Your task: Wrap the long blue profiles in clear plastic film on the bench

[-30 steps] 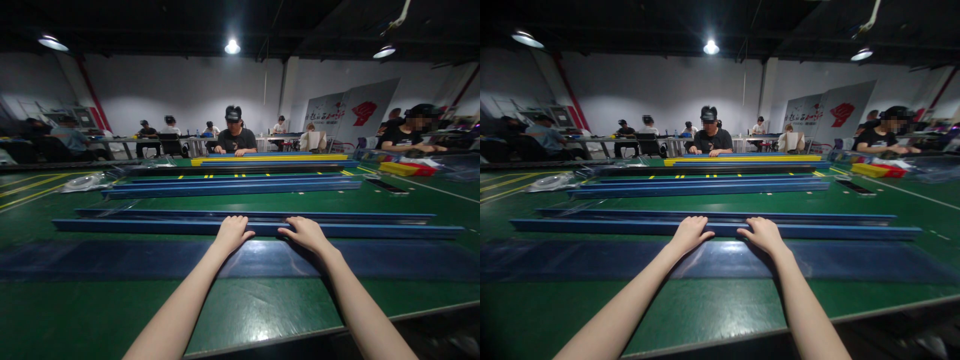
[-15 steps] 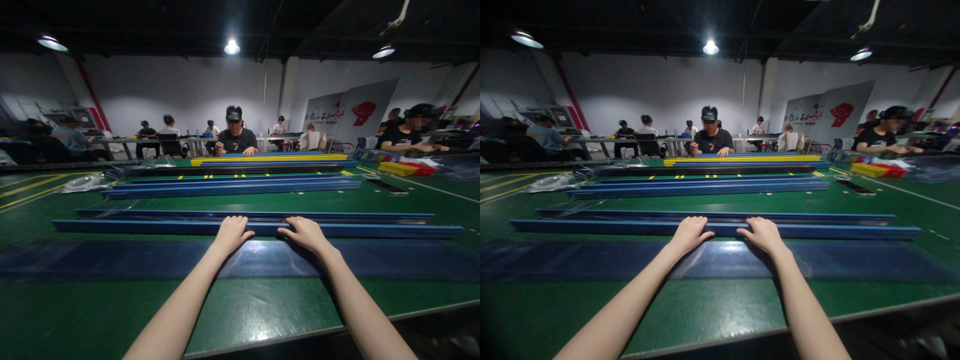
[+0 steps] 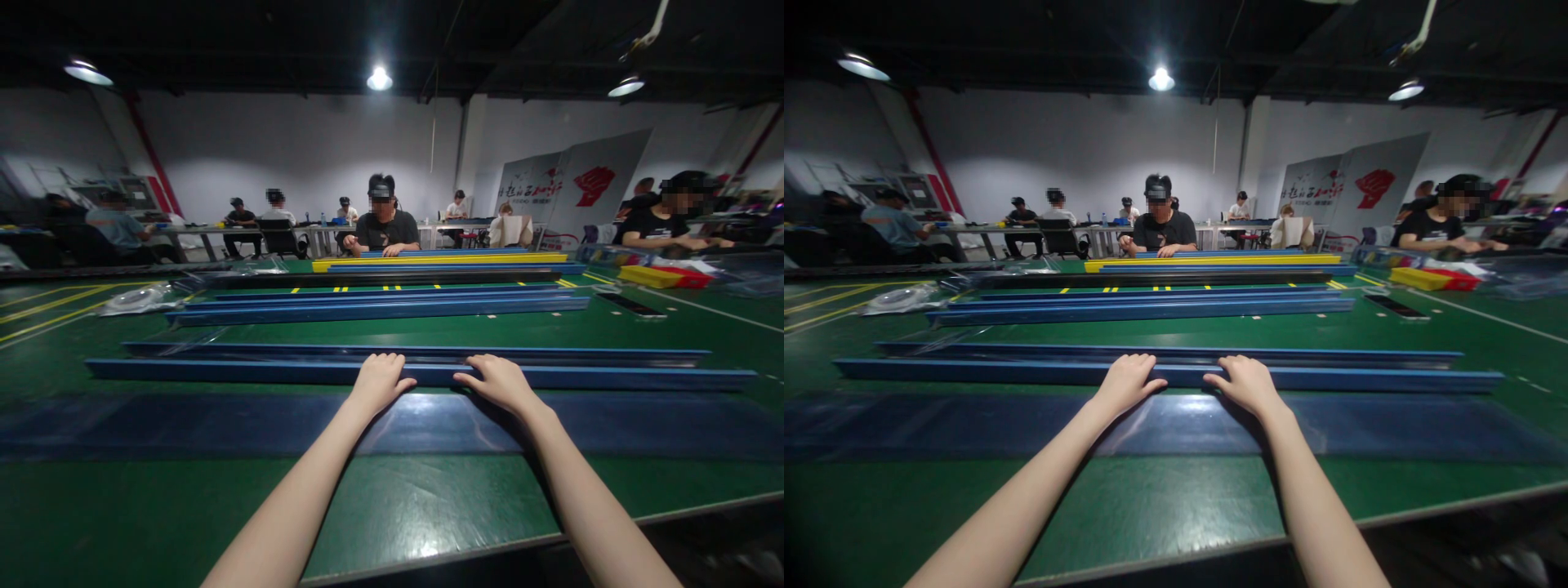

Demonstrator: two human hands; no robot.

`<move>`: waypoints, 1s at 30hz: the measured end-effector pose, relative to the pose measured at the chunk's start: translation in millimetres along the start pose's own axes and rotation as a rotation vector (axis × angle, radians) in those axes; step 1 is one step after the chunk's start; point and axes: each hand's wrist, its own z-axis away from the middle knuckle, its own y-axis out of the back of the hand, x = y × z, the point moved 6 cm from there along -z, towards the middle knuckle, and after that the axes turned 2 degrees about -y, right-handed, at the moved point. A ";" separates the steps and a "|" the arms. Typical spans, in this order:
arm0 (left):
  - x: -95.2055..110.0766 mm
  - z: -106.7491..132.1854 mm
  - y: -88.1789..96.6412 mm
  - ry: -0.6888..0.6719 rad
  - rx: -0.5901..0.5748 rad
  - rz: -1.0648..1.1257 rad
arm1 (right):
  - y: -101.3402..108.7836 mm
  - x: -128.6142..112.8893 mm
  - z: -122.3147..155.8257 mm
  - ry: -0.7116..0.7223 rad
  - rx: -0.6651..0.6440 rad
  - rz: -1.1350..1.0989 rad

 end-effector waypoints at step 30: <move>0.4 -0.7 -0.7 0.010 -0.019 0.000 | 6.3 -43.6 -6.3 0.118 0.100 -0.044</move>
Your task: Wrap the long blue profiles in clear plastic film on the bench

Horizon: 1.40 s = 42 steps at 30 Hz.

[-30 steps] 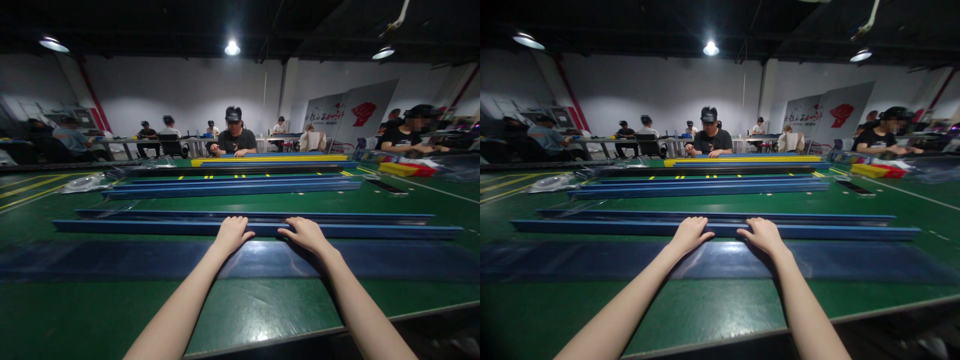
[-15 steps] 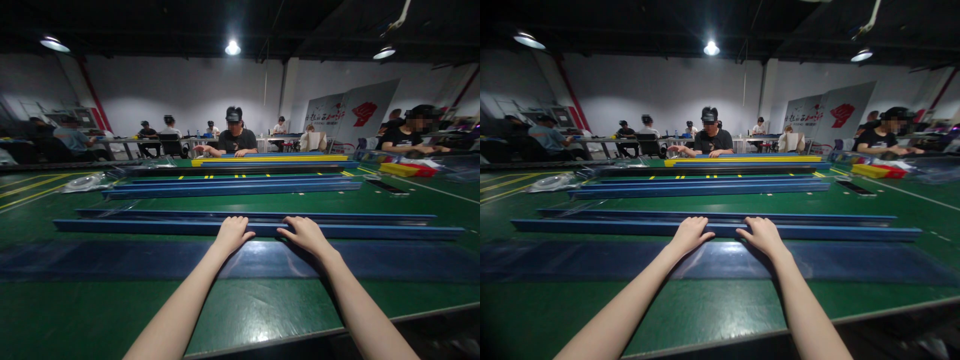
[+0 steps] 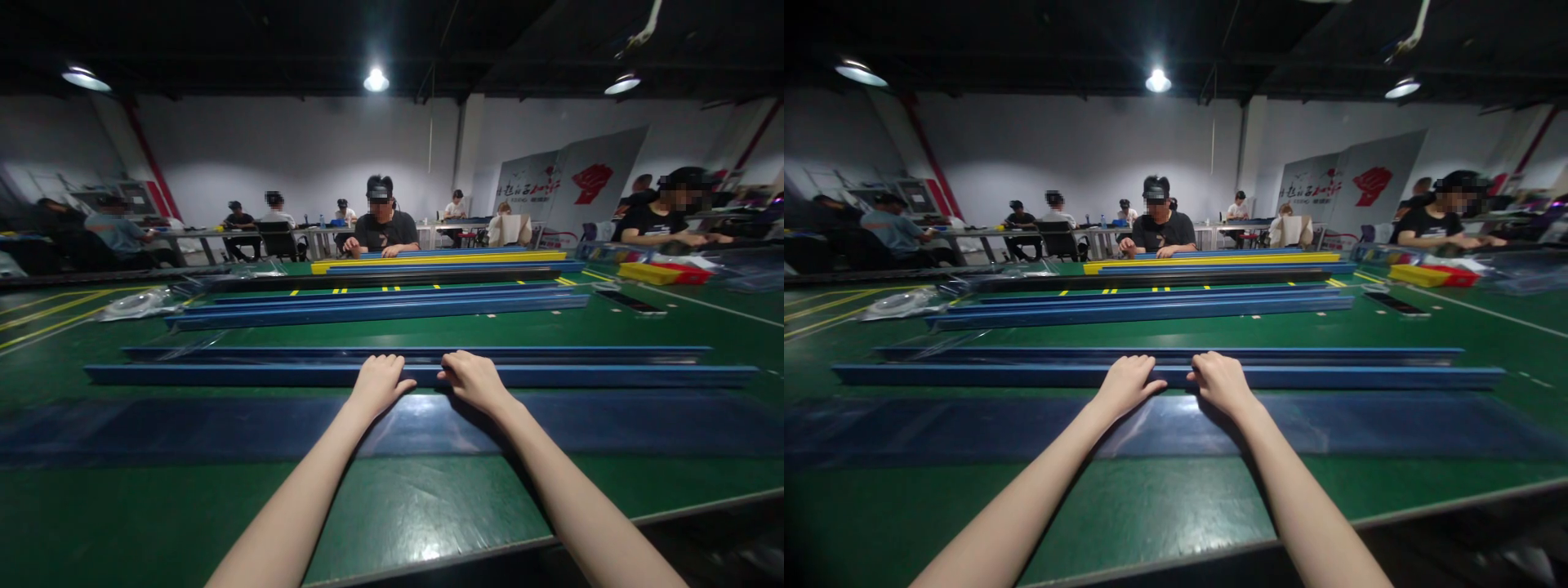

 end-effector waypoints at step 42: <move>0.8 2.7 6.7 0.026 0.091 0.010 | -1.4 3.8 7.4 0.070 -0.009 0.145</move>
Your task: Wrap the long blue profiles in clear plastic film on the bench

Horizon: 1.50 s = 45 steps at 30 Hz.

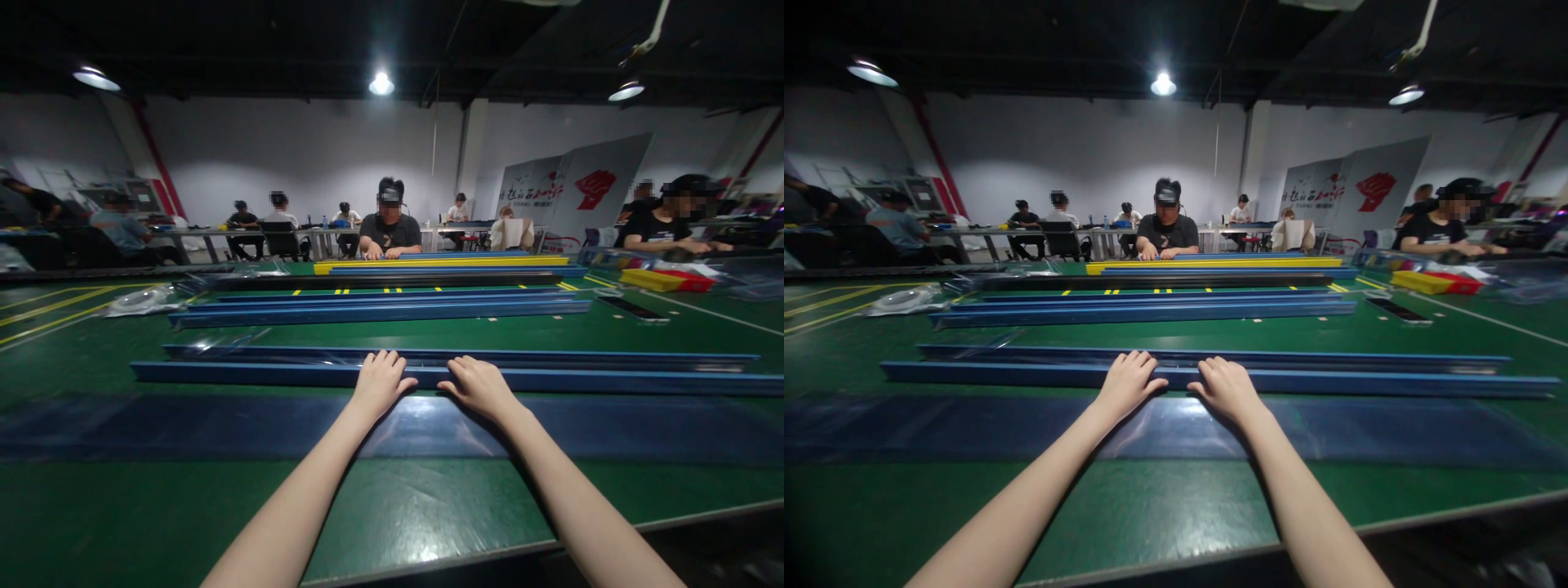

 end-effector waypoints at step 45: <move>2.2 0.6 0.7 -0.030 0.087 0.004 | -7.5 52.0 14.3 -0.181 -0.003 -0.135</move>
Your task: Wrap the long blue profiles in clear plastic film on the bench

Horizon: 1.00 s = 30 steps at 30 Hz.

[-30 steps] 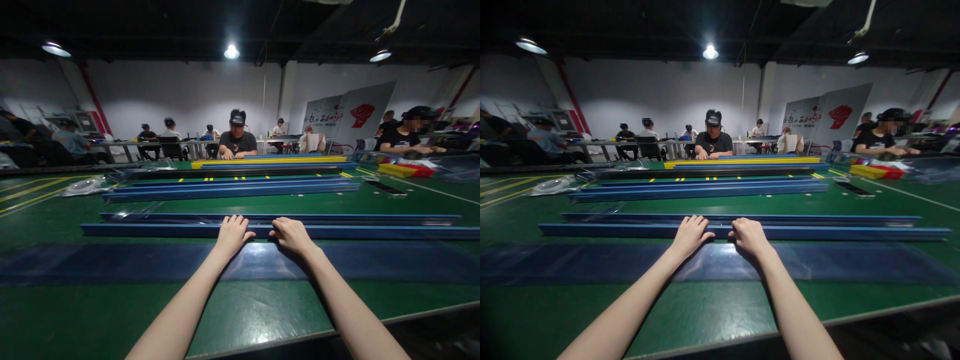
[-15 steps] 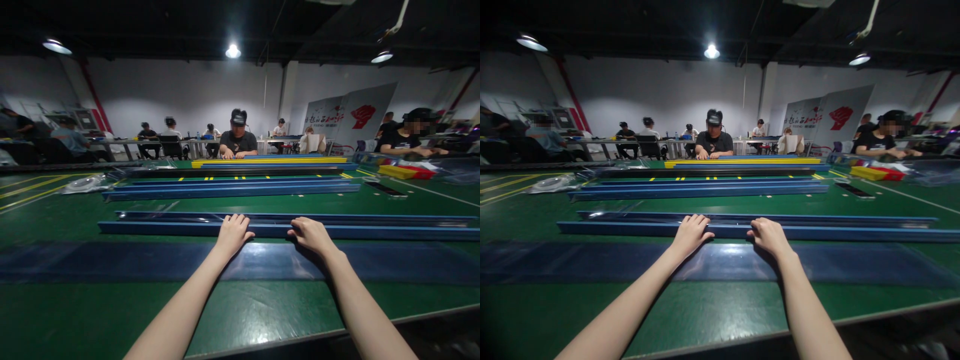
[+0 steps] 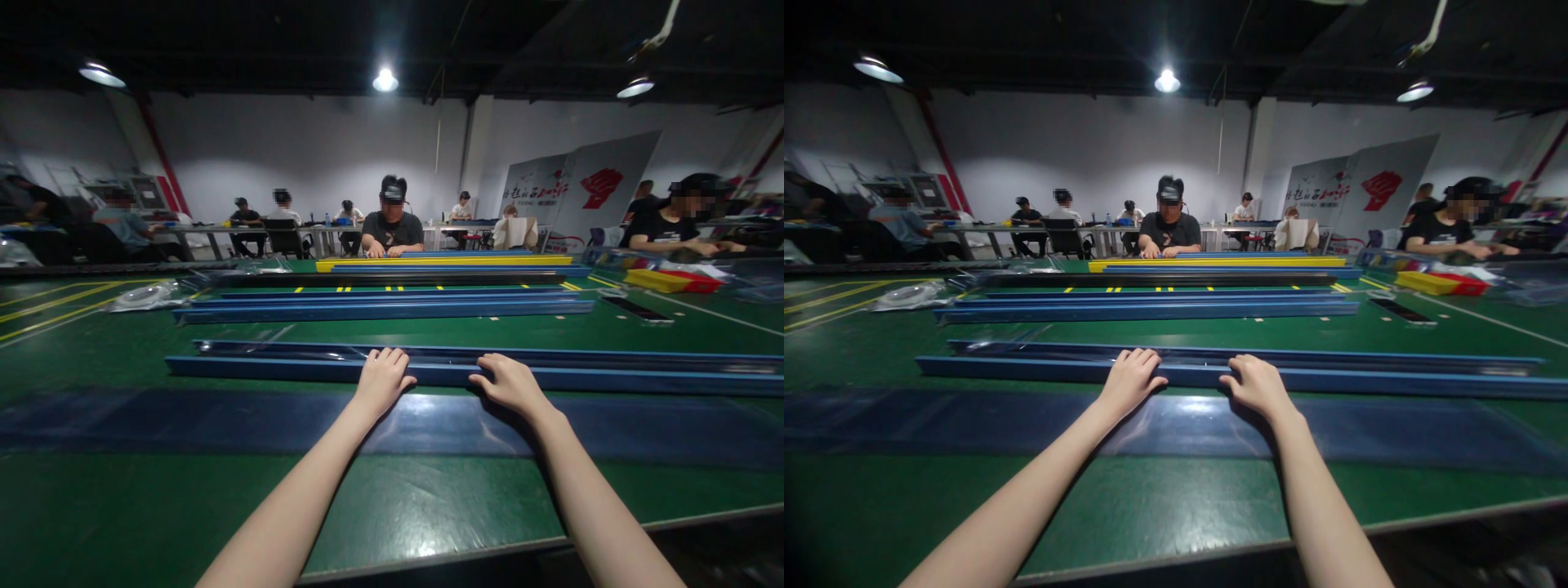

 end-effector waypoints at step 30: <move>-3.0 -2.7 -4.5 0.063 -0.150 0.045 | 0.3 -0.5 -0.6 -0.017 -0.018 0.020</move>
